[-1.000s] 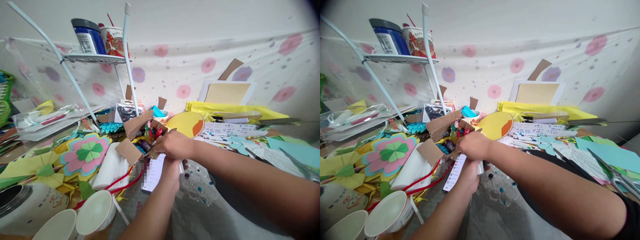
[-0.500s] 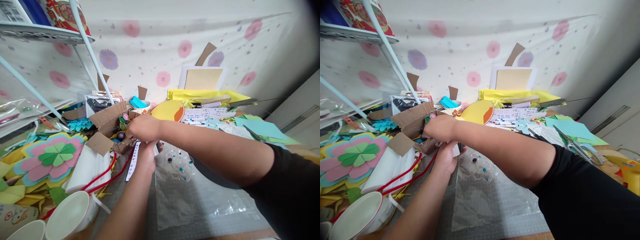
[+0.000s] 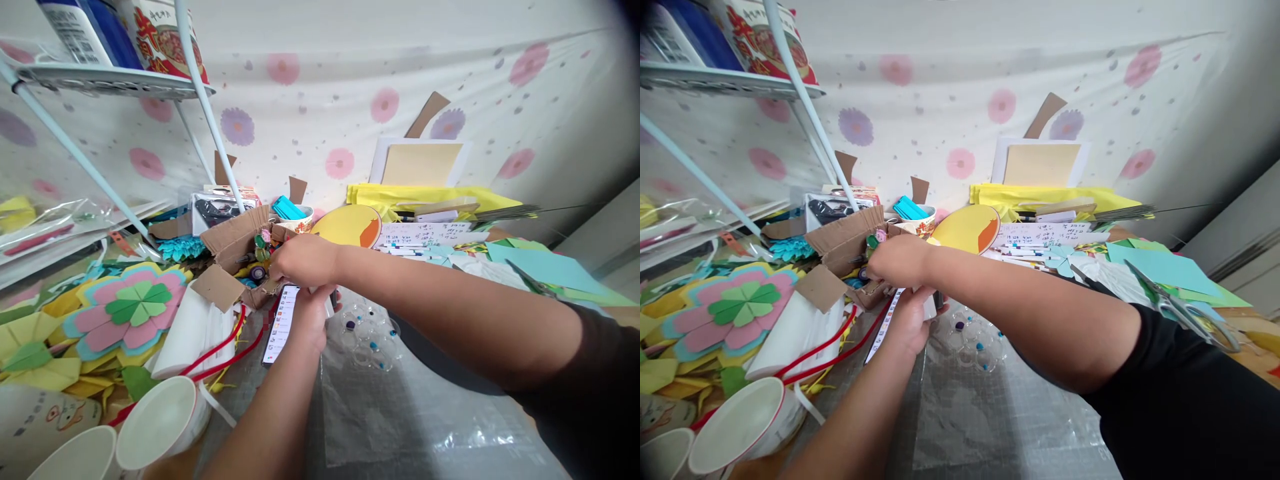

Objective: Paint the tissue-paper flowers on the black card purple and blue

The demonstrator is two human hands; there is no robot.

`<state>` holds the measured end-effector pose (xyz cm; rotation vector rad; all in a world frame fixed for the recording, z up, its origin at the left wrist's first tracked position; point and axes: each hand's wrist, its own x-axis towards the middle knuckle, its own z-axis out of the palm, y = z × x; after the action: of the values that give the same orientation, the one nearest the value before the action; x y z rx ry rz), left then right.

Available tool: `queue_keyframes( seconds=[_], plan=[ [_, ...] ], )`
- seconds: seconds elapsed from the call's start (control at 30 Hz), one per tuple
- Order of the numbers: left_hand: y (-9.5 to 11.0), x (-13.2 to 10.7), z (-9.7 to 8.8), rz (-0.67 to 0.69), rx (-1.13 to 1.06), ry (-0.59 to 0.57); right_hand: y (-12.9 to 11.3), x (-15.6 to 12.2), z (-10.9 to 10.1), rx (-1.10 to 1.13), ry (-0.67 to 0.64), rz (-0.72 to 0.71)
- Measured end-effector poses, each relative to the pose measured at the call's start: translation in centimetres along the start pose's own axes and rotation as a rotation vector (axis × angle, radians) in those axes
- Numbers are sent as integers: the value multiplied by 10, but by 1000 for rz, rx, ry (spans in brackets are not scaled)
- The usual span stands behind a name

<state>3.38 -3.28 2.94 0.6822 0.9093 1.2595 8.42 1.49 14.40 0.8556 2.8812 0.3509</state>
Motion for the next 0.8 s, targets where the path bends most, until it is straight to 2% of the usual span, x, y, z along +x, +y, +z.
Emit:
queue_keyframes(
  seconds=[0.8],
  plan=[
    [4, 2, -1, 33, -20, 52, 1, 3, 2, 3, 32, 2]
  ],
)
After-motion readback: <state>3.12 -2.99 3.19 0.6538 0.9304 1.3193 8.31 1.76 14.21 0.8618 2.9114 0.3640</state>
